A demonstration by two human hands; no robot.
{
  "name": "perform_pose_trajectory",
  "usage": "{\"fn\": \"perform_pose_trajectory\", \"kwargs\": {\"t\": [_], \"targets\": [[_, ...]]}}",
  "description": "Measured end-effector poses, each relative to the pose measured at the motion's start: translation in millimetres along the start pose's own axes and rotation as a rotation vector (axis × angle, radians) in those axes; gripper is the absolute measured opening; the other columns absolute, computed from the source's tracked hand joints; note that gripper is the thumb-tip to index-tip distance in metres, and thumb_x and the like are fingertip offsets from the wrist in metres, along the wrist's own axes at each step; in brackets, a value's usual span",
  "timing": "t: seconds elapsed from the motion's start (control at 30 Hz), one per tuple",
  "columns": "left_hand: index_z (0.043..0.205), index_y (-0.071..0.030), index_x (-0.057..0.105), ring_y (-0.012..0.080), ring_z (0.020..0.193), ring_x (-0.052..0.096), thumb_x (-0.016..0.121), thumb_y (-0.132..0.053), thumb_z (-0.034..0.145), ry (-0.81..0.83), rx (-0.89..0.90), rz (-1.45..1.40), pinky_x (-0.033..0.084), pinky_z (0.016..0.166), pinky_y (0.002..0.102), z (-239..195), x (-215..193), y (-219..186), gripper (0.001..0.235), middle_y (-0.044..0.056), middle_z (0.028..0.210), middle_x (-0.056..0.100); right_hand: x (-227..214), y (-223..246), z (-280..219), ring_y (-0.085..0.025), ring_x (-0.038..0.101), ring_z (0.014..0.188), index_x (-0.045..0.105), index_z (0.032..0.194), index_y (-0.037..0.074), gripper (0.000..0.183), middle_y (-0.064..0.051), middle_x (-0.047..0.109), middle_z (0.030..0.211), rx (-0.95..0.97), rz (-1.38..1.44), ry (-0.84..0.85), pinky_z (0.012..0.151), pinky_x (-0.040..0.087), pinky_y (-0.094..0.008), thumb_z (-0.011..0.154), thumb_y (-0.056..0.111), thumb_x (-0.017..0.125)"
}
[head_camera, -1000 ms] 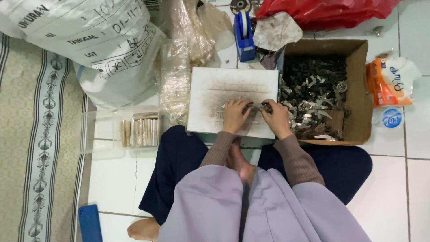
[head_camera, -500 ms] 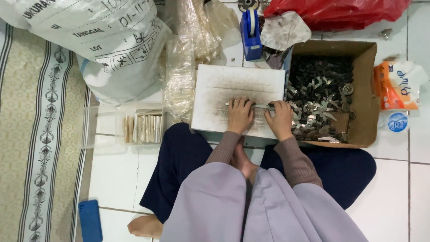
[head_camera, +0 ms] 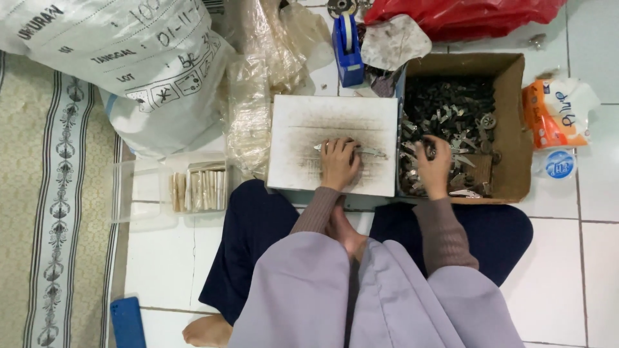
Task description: The person is sitting on the floor cleaning small metal hinges with a cloth and sorting them into containers.
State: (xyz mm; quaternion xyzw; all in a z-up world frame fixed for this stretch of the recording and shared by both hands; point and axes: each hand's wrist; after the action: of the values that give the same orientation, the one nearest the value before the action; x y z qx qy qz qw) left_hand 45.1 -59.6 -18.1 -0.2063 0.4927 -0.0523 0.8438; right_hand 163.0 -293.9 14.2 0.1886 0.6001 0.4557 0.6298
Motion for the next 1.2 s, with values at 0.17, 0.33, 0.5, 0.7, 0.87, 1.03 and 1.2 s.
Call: {"fn": "perform_pose_trajectory", "kwargs": {"t": [0.17,0.33,0.5,0.7,0.87,1.03,1.2], "targets": [[0.112,-0.018,0.069,0.0256,0.111,0.059,0.066,-0.028,0.090,0.021,0.054,-0.236,0.043,0.104,0.045,26.9,29.9,-66.7,0.024,0.006,0.110,0.065,-33.0,-172.9,12.8,-0.053,0.062,0.110,0.065,0.133,0.000,0.049,-0.031,0.062,0.119,0.123,-0.388,0.200,0.093,0.048,-0.060,0.097,0.032,0.073],[0.130,-0.009,0.061,0.0372,0.115,0.067,0.062,-0.021,0.093,0.395,0.111,-0.434,0.054,0.100,0.045,30.7,125.8,-133.5,0.039,0.020,0.125,0.065,-13.7,-186.5,0.1,-0.063,0.050,0.129,0.048,0.156,0.005,0.077,-0.039,0.042,0.148,0.379,-0.561,0.393,0.097,0.050,-0.071,0.085,0.017,0.074],[0.161,-0.010,0.025,0.0449,0.153,0.027,0.073,-0.007,0.086,0.821,0.039,-0.030,0.035,0.119,0.054,-9.1,219.5,-131.4,0.089,0.031,0.163,0.027,-7.3,-162.4,-6.5,-0.055,0.061,0.114,0.055,0.149,0.008,0.066,-0.032,0.055,0.129,0.273,-0.651,0.436,0.088,0.058,-0.062,0.086,0.014,0.073],[0.152,-0.011,0.034,0.0410,0.126,0.056,0.086,-0.023,0.075,0.760,-0.044,-0.011,0.038,0.110,0.065,-5.5,219.6,-124.9,0.094,0.023,0.135,0.055,-17.3,-135.2,1.0,-0.052,0.066,0.113,0.055,0.140,-0.003,0.060,-0.034,0.067,0.119,0.355,-0.521,0.513,0.094,0.053,-0.062,0.088,0.021,0.072],[0.141,-0.007,0.047,0.0415,0.120,0.058,0.077,-0.008,0.076,0.627,-0.077,-0.104,0.045,0.105,0.058,-0.1,208.5,-128.1,0.071,0.022,0.126,0.059,-21.4,-129.3,-2.1,-0.046,0.070,0.103,0.074,0.119,0.003,0.030,-0.026,0.074,0.107,0.269,-0.282,0.413,0.087,0.058,-0.054,0.091,0.015,0.070],[0.137,-0.013,0.059,0.0456,0.121,0.060,0.062,-0.015,0.085,0.483,-0.147,-0.464,0.047,0.106,0.057,26.2,145.0,-140.4,0.052,0.020,0.127,0.062,-16.8,-149.2,0.0,-0.042,0.068,0.107,0.076,0.117,0.003,0.029,-0.024,0.072,0.110,0.228,0.074,0.235,0.092,0.055,-0.049,0.089,0.010,0.079],[0.128,-0.018,0.067,0.0387,0.114,0.065,0.059,-0.034,0.094,0.369,-0.288,-0.720,0.051,0.102,0.051,36.2,125.2,-145.9,0.039,0.014,0.118,0.069,-21.4,-127.1,1.5,-0.023,0.063,0.103,0.072,0.122,-0.002,0.027,-0.023,0.071,0.110,0.255,0.404,0.149,0.093,0.054,-0.042,0.095,0.002,0.073]]}}
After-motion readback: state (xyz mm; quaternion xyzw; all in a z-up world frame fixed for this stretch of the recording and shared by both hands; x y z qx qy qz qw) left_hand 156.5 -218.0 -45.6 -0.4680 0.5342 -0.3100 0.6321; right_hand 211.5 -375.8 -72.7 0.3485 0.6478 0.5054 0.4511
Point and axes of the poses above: each hand's wrist, its own z-axis towards the middle knuckle, its own x-axis out of the palm, y = z × x
